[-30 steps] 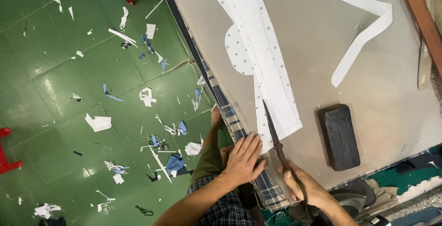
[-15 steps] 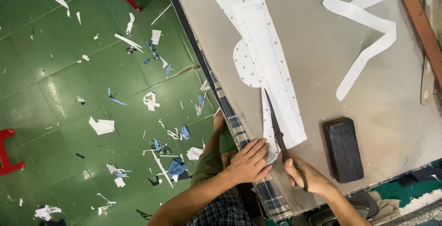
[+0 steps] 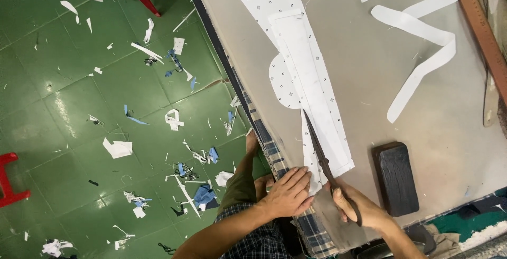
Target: The person irons a long strip of white patterned fabric on a work table, then uses shears to cut the strip into smaller pieces. The person continues to iron the cut pieces individually.
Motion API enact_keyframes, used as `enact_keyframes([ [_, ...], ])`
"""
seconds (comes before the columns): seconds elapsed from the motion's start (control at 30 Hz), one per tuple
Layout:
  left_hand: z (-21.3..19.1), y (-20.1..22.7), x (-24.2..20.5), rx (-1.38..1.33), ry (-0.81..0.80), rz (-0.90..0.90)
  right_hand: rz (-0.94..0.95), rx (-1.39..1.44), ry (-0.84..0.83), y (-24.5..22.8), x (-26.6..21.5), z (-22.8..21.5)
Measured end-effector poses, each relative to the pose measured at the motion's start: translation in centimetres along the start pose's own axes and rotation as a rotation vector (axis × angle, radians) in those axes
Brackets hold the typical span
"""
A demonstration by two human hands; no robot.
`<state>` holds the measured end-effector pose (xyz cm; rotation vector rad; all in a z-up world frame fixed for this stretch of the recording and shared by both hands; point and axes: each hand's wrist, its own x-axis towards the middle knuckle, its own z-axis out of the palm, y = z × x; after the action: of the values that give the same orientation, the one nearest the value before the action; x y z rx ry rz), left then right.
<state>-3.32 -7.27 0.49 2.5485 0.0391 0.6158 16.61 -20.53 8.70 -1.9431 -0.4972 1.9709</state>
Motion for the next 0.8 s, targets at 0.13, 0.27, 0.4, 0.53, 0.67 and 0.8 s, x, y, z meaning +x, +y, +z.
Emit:
enact_keyframes([
  [0.13,0.2,0.0,-0.1,0.007,0.013,0.0,0.007,-0.101,-0.068,-1.2,0.3,-1.2],
  [0.27,-0.3,-0.1,0.4,0.012,0.023,-0.001,-0.04,-0.129,-0.059,-3.4,1.7,-1.9],
  [0.4,-1.6,-0.4,1.2,-0.037,0.0,0.001,-0.095,-0.039,-0.062,-6.0,2.1,-2.6],
  [0.53,-2.1,-0.6,1.6,-0.079,0.004,-0.006,-0.068,-0.018,0.017,-5.6,2.8,-2.7],
  [0.67,-4.2,-1.5,3.3,-0.134,0.019,0.038,-0.03,0.001,0.067,-6.2,2.5,-2.6],
  [0.8,-4.6,-4.7,3.9,-0.146,-0.098,0.104,-0.032,-0.004,0.079,-5.7,2.4,-2.6],
])
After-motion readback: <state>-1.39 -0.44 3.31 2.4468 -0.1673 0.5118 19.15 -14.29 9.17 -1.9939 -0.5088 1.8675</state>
